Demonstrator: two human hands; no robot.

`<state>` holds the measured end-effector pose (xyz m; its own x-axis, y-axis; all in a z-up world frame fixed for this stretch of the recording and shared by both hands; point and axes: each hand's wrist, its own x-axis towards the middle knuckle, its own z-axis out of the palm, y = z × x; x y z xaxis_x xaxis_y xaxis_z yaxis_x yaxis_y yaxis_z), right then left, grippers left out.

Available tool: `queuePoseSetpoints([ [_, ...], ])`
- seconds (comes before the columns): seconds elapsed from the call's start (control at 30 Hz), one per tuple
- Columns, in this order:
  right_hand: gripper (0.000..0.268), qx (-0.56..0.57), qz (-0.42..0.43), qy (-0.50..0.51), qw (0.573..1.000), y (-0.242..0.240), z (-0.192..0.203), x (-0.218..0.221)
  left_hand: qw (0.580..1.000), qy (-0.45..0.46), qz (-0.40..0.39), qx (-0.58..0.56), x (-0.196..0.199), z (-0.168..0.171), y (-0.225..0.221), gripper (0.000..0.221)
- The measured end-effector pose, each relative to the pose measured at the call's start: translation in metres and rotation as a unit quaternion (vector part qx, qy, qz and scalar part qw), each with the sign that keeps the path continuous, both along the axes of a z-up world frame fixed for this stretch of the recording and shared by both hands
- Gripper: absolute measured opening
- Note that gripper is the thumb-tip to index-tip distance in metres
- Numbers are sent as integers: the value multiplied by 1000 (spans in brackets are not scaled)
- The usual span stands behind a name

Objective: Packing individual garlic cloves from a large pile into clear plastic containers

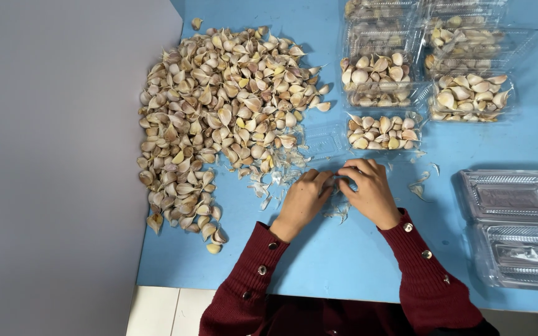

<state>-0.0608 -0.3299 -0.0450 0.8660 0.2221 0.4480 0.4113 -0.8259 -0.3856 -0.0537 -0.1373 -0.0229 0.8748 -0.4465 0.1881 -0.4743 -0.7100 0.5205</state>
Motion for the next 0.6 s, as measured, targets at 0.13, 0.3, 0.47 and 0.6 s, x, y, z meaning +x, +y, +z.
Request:
queuePoseSetpoints([
  [0.13,16,-10,-9,-7,1000,-4,-3,1,1000,12,-2,3,0,8,3,34],
  [0.3,26,-6,-19,33,999,-5,0,0,1000,27,-3,-4,-2,14,3,32],
  [0.47,33,-37,-9,54,998,-6,8,-2,1000,20,-2,-3,-2,13,2,30],
  [0.6,35,-30,5,68,997,-6,9,-2,1000,19,-2,7,-2,11,2,30],
])
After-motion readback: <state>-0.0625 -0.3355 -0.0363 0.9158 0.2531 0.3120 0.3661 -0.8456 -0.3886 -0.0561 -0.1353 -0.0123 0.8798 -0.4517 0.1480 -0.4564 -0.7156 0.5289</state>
